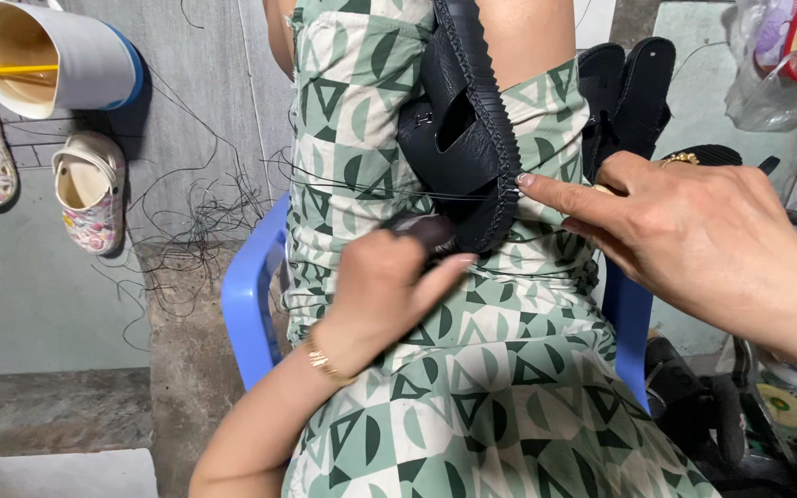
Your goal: The person is sewing a black slip-on shoe using a needle and black thread. They hold the shoe on their lap and repeatedly push the needle through the shoe's upper part to stitch it.
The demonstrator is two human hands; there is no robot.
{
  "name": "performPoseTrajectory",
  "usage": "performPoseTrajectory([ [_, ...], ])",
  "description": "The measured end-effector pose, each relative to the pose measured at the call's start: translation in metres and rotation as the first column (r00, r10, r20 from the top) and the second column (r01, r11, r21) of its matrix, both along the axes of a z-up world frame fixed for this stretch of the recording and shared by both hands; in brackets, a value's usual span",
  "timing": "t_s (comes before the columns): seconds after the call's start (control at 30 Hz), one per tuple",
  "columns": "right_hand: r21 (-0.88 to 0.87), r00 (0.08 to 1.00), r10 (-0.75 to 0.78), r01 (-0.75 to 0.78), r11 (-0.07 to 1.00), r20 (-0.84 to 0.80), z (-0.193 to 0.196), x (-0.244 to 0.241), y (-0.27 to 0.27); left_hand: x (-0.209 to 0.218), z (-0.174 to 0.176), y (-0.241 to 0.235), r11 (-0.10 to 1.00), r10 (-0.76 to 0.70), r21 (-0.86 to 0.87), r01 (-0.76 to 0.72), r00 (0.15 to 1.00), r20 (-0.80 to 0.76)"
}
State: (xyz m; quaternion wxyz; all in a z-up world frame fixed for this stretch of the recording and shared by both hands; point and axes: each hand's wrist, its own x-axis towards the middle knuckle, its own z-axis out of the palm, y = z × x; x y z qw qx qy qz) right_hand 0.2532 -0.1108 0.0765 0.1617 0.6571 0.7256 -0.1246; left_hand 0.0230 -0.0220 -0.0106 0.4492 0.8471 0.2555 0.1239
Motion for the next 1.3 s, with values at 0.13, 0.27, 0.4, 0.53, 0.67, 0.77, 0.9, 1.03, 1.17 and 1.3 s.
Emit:
performPoseTrajectory([
  [0.13,-0.194,0.988,-0.019,0.050,0.980,0.155,0.010,-0.012,0.007,0.024,-0.022,-0.025,0.952,0.022,0.305,0.005,0.996,-0.084],
  [0.27,-0.360,0.883,0.224,-0.068,0.931,0.412,0.011,-0.035,0.010,0.039,-0.022,-0.026,0.904,0.061,0.426,-0.043,0.998,-0.030],
  [0.4,-0.190,0.816,0.341,-0.284,0.940,0.466,0.003,-0.022,0.021,0.042,-0.025,-0.024,0.901,0.078,0.428,-0.077,0.997,0.015],
  [0.53,0.022,0.948,0.239,-0.249,0.968,0.210,-0.028,-0.005,0.016,0.046,-0.032,-0.024,0.892,0.090,0.442,-0.094,0.995,0.031],
  [0.67,0.034,0.994,0.102,-0.101,0.994,-0.029,-0.049,-0.010,0.009,0.048,-0.035,-0.028,0.890,0.085,0.443,-0.106,0.994,0.067],
  [0.77,0.145,0.980,0.054,-0.026,0.989,-0.190,-0.054,-0.012,0.001,0.038,-0.028,-0.028,0.896,0.053,0.443,-0.042,0.999,-0.012],
  [0.9,0.226,0.926,0.050,0.039,0.973,-0.373,-0.037,-0.010,0.004,0.022,0.006,0.003,0.893,0.027,0.432,-0.125,0.974,0.225],
  [1.03,0.336,0.983,0.066,-0.005,0.942,-0.170,-0.038,-0.012,-0.006,0.014,0.009,0.024,0.801,-0.061,0.591,-0.094,0.970,0.237],
  [1.17,0.329,0.999,0.012,-0.001,0.944,-0.032,-0.033,-0.016,-0.004,0.017,0.040,0.033,0.964,-0.245,0.179,0.197,0.919,0.309],
  [1.3,0.174,0.990,-0.063,0.085,0.981,-0.128,-0.026,-0.023,0.001,0.015,0.038,0.032,0.729,-0.124,-0.447,0.518,0.743,0.658],
])
